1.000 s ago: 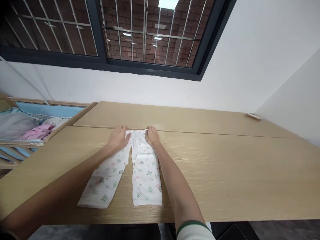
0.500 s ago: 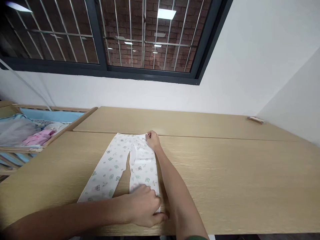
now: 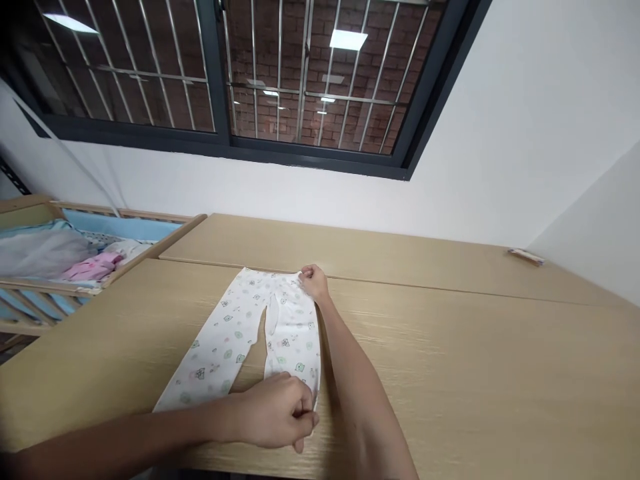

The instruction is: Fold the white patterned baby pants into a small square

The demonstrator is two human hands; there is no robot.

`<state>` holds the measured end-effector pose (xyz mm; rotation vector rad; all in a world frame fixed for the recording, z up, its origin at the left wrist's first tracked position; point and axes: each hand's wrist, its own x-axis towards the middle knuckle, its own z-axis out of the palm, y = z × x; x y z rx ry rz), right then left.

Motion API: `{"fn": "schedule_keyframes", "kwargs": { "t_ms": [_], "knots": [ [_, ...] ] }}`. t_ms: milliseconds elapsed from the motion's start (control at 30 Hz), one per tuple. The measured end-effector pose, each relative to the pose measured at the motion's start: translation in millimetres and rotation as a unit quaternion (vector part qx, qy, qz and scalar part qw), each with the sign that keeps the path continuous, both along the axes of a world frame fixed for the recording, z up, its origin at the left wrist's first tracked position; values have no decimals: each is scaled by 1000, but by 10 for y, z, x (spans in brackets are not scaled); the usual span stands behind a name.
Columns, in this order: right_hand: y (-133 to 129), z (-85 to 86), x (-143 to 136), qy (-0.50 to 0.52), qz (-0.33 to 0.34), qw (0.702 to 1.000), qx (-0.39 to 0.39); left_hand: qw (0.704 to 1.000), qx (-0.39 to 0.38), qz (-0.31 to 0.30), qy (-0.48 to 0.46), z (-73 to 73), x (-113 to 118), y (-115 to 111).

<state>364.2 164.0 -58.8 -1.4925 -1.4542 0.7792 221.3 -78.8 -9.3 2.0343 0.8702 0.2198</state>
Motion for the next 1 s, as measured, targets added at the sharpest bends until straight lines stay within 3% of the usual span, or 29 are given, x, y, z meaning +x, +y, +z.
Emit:
{"fn": "schedule_keyframes", "kwargs": {
  "t_ms": [233, 333, 467, 600, 700, 833, 933, 1000],
  "knots": [
    [137, 584, -167, 23, 41, 996, -80, 976, -73, 157, -135, 327, -654, -288],
    [224, 772, -445, 10, 60, 995, -80, 956, -101, 227, -158, 336, -944, -405],
    [271, 838, -950, -47, 59, 995, -68, 930, -129, 289, -186, 167, -1273, -533],
    [238, 736, -1441, -131, 46, 989, -51, 910, -96, 372, -158, -76, -1610, -654],
    [182, 616, -1723, -191, 53, 979, -48, 901, -40, 423, -83, -291, -1847, -690],
    [107, 487, -1940, -251, 63, 964, -55, 897, 47, 433, 78, -555, -2058, -686],
    [62, 453, -1994, -280, 79, 956, -46, 863, 114, 455, 188, -640, -2099, -726],
    [8, 466, -2001, -291, 104, 951, -22, 839, 219, 461, 189, -642, -2067, -765]
  ]
}}
